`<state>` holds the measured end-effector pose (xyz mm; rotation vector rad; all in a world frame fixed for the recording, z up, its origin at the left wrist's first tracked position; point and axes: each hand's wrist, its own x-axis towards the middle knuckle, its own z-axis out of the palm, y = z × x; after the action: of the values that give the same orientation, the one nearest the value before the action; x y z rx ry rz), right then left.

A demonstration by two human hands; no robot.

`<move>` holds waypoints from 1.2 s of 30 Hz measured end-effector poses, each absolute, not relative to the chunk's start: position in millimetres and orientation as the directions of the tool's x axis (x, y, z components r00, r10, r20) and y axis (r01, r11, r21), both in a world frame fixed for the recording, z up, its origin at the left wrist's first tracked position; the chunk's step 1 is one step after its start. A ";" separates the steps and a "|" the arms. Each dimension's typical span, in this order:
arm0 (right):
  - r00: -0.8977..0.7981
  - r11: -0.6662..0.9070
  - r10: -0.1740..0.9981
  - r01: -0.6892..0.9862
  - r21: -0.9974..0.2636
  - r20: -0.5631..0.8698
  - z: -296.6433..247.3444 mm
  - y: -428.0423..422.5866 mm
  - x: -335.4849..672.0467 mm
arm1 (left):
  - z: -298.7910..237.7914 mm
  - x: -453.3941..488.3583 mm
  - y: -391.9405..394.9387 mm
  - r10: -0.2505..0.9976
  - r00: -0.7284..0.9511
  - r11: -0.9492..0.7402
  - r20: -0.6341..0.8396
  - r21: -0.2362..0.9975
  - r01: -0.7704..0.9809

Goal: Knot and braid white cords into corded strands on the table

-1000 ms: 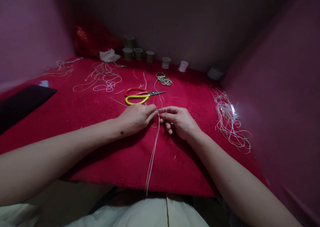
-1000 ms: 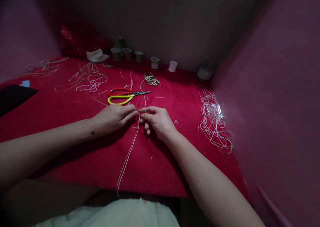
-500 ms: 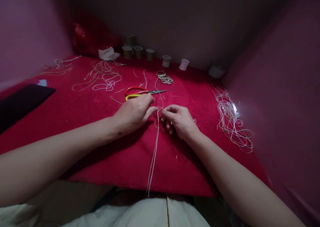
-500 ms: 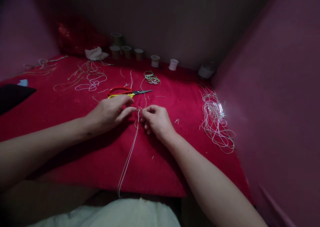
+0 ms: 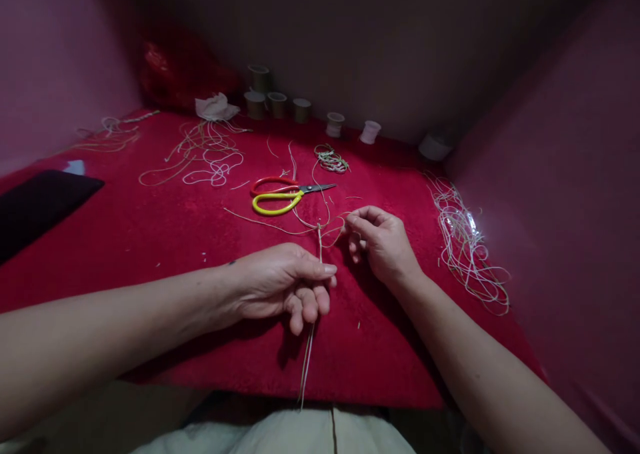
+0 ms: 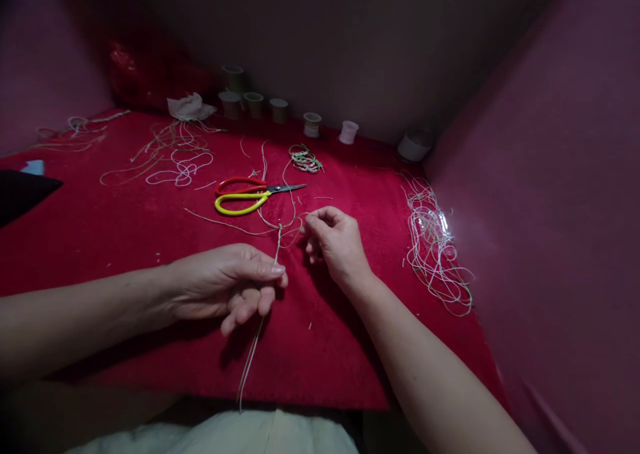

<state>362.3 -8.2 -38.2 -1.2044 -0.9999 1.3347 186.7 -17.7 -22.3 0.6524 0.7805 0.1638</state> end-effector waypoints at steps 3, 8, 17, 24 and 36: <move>0.157 -0.155 0.967 -0.268 -0.951 -0.202 -32.8 2.1 379.7 | -24.6 188.1 -18.7 0.352 0.708 0.823 -0.612 0.563 0.078; 0.129 -0.263 0.892 -0.633 -0.728 -0.433 -25.4 24.5 425.7 | -26.6 187.3 -19.9 0.364 0.702 0.820 -0.612 0.568 0.070; 0.372 -0.083 0.898 -0.376 -0.923 -0.233 -30.2 36.2 472.4 | -26.4 186.9 -21.6 0.357 0.690 0.811 -0.630 0.576 0.105; 0.583 -0.108 0.805 0.326 -0.939 0.110 -32.4 26.7 450.8 | -19.0 173.6 -1.1 0.582 0.531 0.499 -0.615 0.786 0.365; -0.212 0.278 0.960 0.796 -0.537 0.183 -42.9 -3.8 347.5 | -24.0 185.4 3.7 0.645 0.535 0.663 -0.545 0.748 -0.037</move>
<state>347.5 -3.8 -42.9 -1.5746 -2.0745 0.4536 185.4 3.7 -24.0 0.7530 0.9273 0.4555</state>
